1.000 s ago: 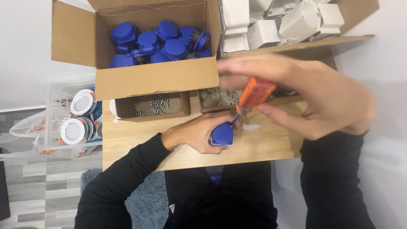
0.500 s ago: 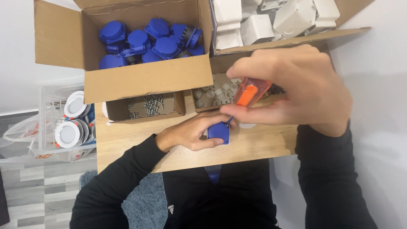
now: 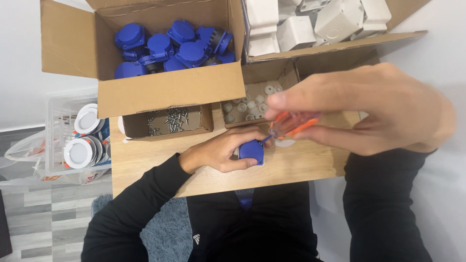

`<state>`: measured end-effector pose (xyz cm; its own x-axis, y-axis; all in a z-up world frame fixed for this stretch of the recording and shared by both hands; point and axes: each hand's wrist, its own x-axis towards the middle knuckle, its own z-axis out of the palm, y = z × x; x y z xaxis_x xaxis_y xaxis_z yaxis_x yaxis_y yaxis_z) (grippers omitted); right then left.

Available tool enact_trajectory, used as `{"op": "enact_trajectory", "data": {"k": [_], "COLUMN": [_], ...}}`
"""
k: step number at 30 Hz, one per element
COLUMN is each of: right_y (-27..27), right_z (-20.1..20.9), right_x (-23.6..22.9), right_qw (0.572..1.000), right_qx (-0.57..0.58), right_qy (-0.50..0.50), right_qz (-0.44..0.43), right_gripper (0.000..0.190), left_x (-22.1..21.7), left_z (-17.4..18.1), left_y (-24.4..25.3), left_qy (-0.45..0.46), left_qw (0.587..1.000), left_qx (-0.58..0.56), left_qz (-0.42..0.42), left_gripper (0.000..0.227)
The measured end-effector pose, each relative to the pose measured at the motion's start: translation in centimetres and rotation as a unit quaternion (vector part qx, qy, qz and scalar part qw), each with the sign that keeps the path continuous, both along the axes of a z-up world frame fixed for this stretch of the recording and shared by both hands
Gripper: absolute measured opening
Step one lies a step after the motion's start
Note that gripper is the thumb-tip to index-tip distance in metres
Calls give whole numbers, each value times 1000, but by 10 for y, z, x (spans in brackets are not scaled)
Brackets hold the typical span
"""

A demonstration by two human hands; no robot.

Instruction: The person assembles an electrical junction box by placing a blue plastic cover onto a white base. They then use a screwdriver to secure the cover with multiple screws, tightening each one in sequence.

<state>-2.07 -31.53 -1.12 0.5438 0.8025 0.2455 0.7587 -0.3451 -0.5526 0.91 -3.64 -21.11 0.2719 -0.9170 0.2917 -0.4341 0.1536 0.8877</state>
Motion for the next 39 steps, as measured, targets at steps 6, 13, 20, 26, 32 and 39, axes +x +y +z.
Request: {"op": "enact_trajectory", "data": {"k": [6,13,20,26,32,39], "right_y": [17,23,3,5,14,22], "right_z": [-9,-22,5,-6,-19,-10], "right_x": [-8,2,-4,-4,2,6], "right_qw": [987,947,998,990,969,946], "right_qx": [11,48,6,19,36,67], "right_qy": [-123,-300,20,-139,-238,-313], "right_qz": [-107,-105,63,-29,-56,-54], "right_gripper": [43,55,63,48,50,60], "left_x": [0,-1,0,-1,0,1], "left_z": [2,-2,-12,-2,-2,-6], "left_y": [0,2,1,0,0,-2], "left_qy": [8,7,-22,-5,-1,-18], "left_qw": [1000,999,1000,1000,1000,1000], "left_qx": [-9,39,17,10,27,-5], "left_qz": [-8,10,15,5,5,6], "left_gripper": [41,26,48,44,38,40]}}
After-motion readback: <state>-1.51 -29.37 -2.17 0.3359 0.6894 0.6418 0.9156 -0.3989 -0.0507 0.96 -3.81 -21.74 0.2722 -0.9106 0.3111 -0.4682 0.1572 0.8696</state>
